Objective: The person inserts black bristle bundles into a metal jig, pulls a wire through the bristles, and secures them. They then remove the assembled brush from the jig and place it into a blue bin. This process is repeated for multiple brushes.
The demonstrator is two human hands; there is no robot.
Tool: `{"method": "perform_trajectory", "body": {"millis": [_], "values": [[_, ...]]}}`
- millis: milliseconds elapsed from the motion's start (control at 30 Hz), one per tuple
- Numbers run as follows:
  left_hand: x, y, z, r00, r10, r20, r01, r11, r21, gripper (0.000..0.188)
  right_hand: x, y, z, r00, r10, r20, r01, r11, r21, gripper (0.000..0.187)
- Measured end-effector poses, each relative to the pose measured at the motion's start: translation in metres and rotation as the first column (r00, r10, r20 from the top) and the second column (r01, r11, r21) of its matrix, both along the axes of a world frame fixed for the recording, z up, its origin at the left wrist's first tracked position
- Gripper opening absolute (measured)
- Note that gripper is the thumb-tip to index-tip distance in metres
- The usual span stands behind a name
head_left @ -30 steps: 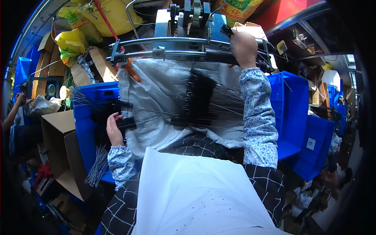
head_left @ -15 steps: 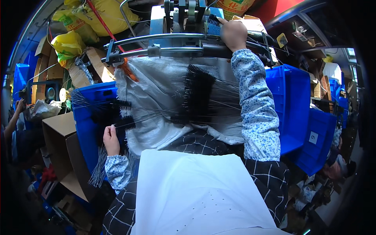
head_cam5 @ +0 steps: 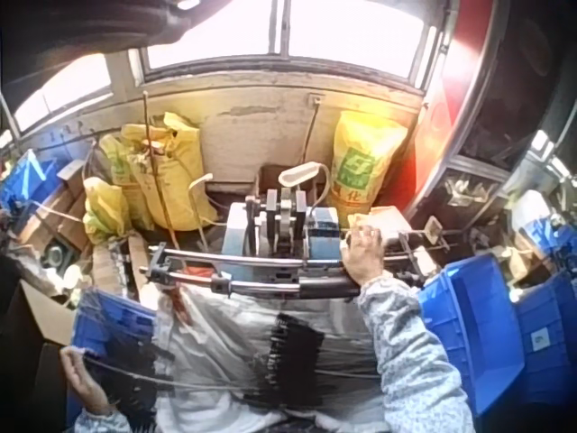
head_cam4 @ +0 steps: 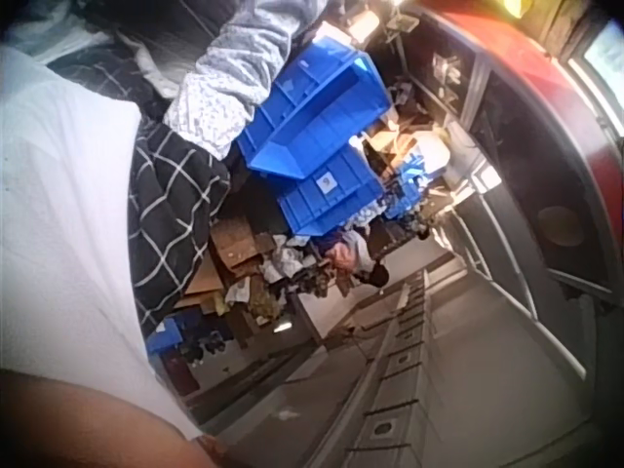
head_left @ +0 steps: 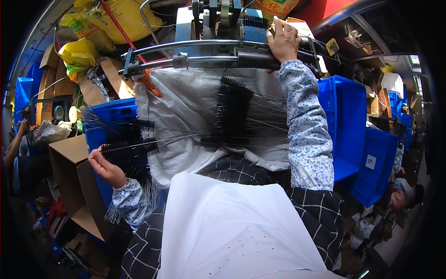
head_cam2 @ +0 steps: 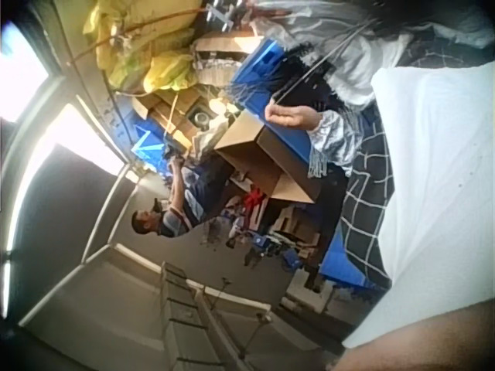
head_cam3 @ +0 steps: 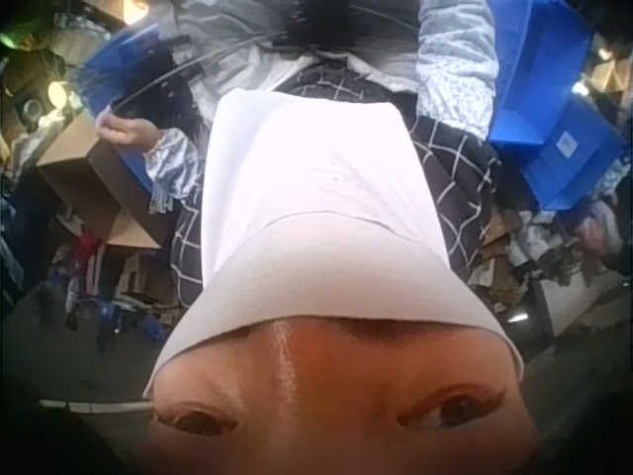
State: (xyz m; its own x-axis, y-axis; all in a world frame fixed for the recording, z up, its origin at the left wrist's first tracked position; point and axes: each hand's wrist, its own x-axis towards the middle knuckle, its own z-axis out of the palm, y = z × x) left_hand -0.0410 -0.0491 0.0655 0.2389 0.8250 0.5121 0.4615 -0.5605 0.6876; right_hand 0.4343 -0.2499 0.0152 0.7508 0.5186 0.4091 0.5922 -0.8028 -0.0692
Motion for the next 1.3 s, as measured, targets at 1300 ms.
{"method": "perform_trajectory", "body": {"millis": [1300], "values": [[0.022, 0.001, 0.037, 0.77, 0.113, 0.628, 0.006, 0.983, -0.183, 0.029, -0.058, 0.076, 0.009, 0.988, 0.047, -0.145, -0.019, 0.982, 0.188, 0.019]]}}
